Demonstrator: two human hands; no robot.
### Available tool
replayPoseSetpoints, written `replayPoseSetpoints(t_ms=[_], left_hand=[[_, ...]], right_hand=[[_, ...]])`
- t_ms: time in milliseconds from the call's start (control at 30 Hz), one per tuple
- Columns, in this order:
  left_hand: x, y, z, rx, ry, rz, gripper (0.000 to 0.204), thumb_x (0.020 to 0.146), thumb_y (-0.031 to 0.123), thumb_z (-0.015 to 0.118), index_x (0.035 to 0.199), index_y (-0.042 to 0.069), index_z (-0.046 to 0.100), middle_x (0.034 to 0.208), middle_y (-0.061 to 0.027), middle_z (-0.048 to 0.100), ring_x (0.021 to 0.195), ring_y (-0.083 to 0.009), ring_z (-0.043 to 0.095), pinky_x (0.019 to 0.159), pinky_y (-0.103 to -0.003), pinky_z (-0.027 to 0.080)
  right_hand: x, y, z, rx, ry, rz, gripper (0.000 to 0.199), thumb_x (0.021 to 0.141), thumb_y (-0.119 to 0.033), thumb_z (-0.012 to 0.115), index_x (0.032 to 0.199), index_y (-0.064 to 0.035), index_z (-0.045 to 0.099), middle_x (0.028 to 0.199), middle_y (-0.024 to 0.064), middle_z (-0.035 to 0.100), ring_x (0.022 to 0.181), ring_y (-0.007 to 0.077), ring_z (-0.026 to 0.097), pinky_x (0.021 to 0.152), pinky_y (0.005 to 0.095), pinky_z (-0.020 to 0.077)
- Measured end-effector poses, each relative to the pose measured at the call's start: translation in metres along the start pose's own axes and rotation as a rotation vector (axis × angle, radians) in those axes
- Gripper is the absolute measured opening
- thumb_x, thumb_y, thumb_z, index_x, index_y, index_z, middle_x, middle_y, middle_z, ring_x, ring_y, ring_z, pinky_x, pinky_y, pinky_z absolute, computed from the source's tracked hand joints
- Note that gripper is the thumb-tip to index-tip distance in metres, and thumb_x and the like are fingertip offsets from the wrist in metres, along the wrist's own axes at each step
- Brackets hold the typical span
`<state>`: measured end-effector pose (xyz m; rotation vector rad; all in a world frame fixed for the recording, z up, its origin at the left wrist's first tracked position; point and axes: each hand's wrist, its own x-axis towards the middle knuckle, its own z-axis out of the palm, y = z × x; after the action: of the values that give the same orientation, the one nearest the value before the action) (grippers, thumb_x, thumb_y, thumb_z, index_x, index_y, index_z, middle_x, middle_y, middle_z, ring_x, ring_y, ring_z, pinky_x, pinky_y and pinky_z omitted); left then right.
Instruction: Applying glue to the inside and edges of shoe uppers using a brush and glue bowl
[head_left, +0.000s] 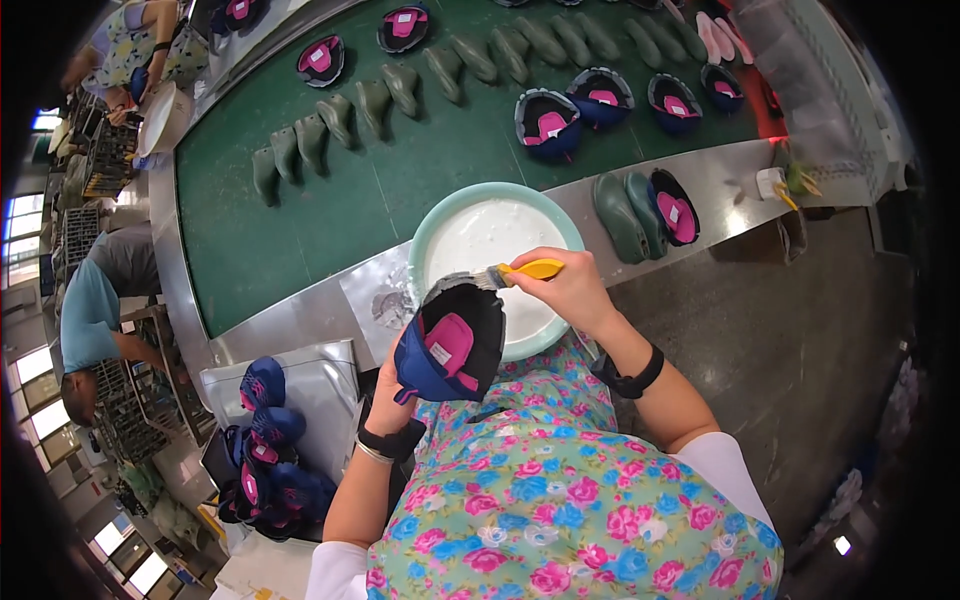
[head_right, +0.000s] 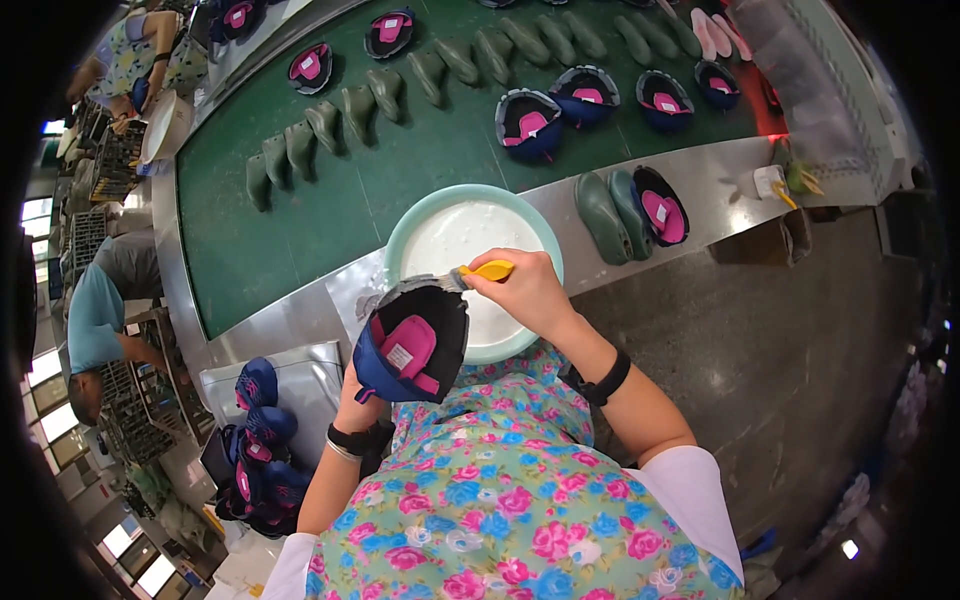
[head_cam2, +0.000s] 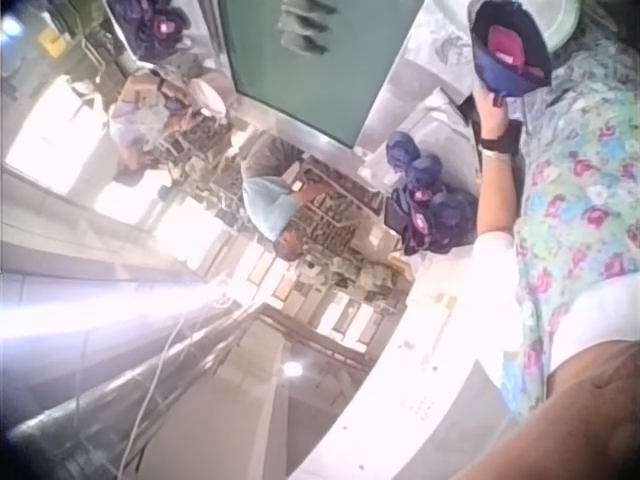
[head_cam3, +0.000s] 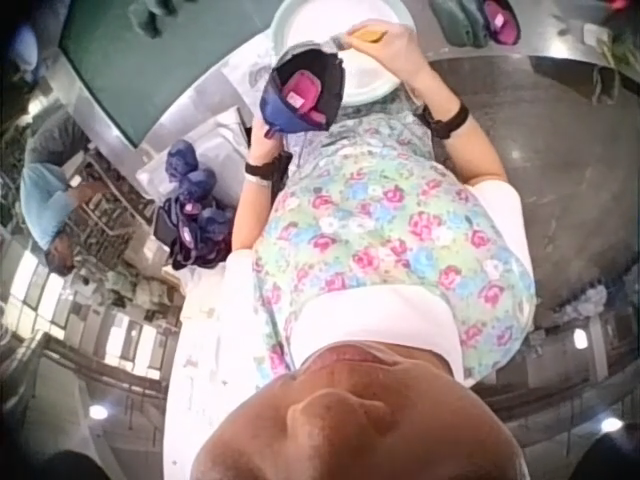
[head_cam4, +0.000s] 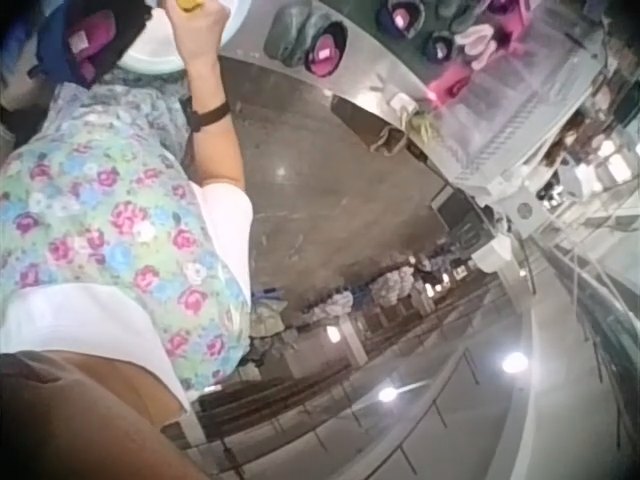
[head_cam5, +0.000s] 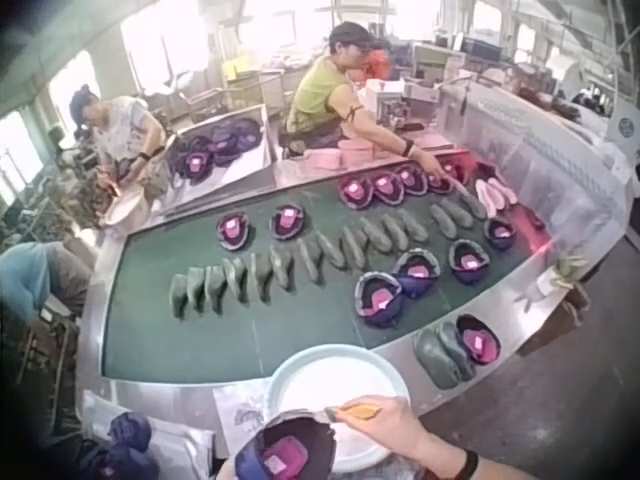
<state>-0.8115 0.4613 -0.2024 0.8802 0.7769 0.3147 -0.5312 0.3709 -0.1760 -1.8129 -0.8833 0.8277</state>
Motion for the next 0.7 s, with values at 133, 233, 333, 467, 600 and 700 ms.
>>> replayPoseSetpoints(t_ms=[133,233,333,467,600,700], left_hand=[[0.003,0.002,0.006,0.028,-0.004,0.109,0.066,0.084,-0.002,0.062,0.143,0.005,0.033,0.14,-0.0084,0.045,0.126,-0.0192,0.045,0.108,-0.034,0.034],[0.003,0.001,0.006,0.083,-0.001,0.278,0.065,0.085,-0.003,0.061,0.143,0.008,0.034,0.141,-0.0087,0.044,0.127,-0.0206,0.044,0.109,-0.036,0.033],[0.002,0.002,0.002,0.088,0.018,0.374,0.066,0.085,-0.002,0.061,0.144,0.008,0.033,0.143,-0.0086,0.042,0.128,-0.0206,0.043,0.109,-0.036,0.032],[-0.002,0.006,-0.006,0.109,0.017,0.43,0.061,0.089,0.002,0.056,0.144,0.006,0.031,0.143,-0.0097,0.04,0.129,-0.0213,0.042,0.109,-0.037,0.031],[-0.009,0.002,-0.013,0.085,0.037,0.451,0.057,0.091,0.006,0.054,0.143,0.006,0.032,0.142,-0.0102,0.041,0.129,-0.0217,0.042,0.108,-0.037,0.034],[-0.016,-0.001,-0.024,-0.184,0.057,0.359,0.053,0.093,0.01,0.053,0.142,0.006,0.034,0.14,-0.0099,0.043,0.127,-0.0214,0.044,0.107,-0.037,0.037]], right_hand=[[-0.009,-0.002,0.009,-0.145,0.035,-0.094,0.018,0.078,-0.015,0.073,0.073,-0.0017,0.063,0.064,0.0103,0.066,0.056,0.017,0.065,0.054,0.0268,0.0502],[-0.022,-0.019,0.014,-0.042,-0.02,-0.076,0.019,0.078,-0.016,0.074,0.075,-0.0003,0.063,0.061,0.0085,0.064,0.056,0.0094,0.061,0.051,0.0244,0.0469],[-0.038,-0.043,0.019,-0.002,-0.071,-0.069,0.018,0.078,-0.015,0.073,0.075,-0.001,0.064,0.06,0.0062,0.063,0.054,0.0075,0.058,0.05,0.0229,0.0458],[-0.065,-0.067,0.018,0.078,-0.081,-0.01,0.019,0.079,-0.016,0.073,0.074,-0.0007,0.063,0.062,0.0076,0.064,0.054,0.0092,0.059,0.052,0.0241,0.0474],[-0.07,-0.065,0.031,0.107,-0.069,-0.122,0.019,0.079,-0.015,0.073,0.073,-0.0002,0.063,0.062,0.007,0.064,0.054,0.0085,0.058,0.052,0.0242,0.0464],[-0.056,-0.055,0.038,0.016,0.014,-0.146,0.018,0.078,-0.015,0.073,0.073,-0.0006,0.062,0.06,0.0074,0.062,0.053,0.0093,0.057,0.051,0.0253,0.0456]])
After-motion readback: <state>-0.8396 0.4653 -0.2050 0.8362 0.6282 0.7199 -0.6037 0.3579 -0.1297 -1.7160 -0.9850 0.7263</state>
